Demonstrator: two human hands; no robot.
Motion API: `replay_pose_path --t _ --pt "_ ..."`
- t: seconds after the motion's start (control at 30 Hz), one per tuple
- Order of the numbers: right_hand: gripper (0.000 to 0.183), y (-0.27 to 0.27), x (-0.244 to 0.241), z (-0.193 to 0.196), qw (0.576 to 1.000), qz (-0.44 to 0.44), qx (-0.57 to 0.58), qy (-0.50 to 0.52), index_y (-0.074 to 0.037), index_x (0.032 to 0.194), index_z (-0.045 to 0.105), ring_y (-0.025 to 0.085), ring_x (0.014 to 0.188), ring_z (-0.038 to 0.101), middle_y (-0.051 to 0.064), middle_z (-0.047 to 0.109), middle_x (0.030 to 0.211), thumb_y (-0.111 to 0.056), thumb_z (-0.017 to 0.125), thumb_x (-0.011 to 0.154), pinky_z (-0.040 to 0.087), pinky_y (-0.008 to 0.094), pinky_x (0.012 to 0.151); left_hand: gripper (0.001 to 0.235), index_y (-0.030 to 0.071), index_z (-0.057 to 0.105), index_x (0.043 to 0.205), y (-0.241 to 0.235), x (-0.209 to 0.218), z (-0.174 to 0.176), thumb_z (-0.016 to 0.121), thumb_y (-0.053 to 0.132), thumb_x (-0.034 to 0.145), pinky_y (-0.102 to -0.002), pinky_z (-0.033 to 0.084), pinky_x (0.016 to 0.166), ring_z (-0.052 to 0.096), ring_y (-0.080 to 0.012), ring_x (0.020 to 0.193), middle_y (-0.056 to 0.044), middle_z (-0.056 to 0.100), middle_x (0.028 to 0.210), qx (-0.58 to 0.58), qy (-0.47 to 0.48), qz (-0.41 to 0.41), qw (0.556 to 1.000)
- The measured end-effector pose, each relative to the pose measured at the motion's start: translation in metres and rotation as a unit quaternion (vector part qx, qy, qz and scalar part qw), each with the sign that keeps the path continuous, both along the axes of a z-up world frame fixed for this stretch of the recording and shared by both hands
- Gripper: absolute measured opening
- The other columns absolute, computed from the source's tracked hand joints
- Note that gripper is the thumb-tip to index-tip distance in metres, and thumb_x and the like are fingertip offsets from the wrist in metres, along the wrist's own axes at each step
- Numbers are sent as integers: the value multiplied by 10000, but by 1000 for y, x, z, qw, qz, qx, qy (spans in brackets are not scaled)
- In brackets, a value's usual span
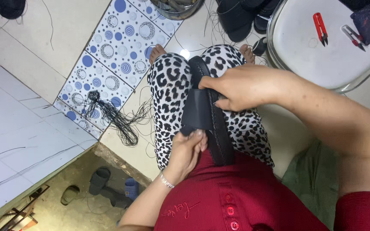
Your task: The person sits on the floor and sews a black slip-on shoe using a needle and thread. They repeatedly pull the thread through the shoe's sole and upper, tightening the stitches by hand.
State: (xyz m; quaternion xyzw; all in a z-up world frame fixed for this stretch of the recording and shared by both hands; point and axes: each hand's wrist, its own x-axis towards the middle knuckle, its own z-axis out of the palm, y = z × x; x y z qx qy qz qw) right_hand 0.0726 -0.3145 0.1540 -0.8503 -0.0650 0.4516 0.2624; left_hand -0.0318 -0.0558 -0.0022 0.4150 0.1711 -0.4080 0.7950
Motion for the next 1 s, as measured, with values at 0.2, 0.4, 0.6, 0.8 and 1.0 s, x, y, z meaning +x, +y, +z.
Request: replay_pose_path --t 0.2,0.4,0.6,0.8,1.0 --pt "601 1 17 -3 998 61 -4 2 -96 1477 516 301 611 763 224 784 841 -228 641 904 596 422 640 117 30 632 929 -35 10 0 641 -87 930 -215 368 418 540 -144 515 -68 635 683 34 73 131 988" --pt "540 6 -24 2 1000 -8 -5 -4 -23 1517 434 200 499 666 181 745 749 -191 531 1013 565 291 525 144 5 668 816 -27 10 -20 659 -98 915 -226 363 406 500 -153 451 -116 578 569 35 -19 98 994" --pt "528 2 -72 -24 935 47 -81 -342 -37 1537 443 167 459 686 130 734 709 -252 462 1056 550 280 428 158 10 716 783 -35 7 -14 699 -97 897 -226 401 383 505 -146 410 -172 665 596 81 -68 105 989" --pt "526 2 -20 16 996 24 -8 -86 3 1496 443 248 543 732 188 765 750 -208 522 1021 603 336 534 144 27 710 773 -44 8 -23 714 -61 886 -218 387 375 512 -134 401 -121 667 597 73 -25 169 983" --pt "551 3 -65 -28 977 -13 23 -213 2 1524 431 220 442 663 151 710 664 -250 491 1038 535 299 417 96 -13 746 797 -31 7 -50 738 -94 848 -210 364 382 481 -139 404 -162 670 602 56 -53 117 990"
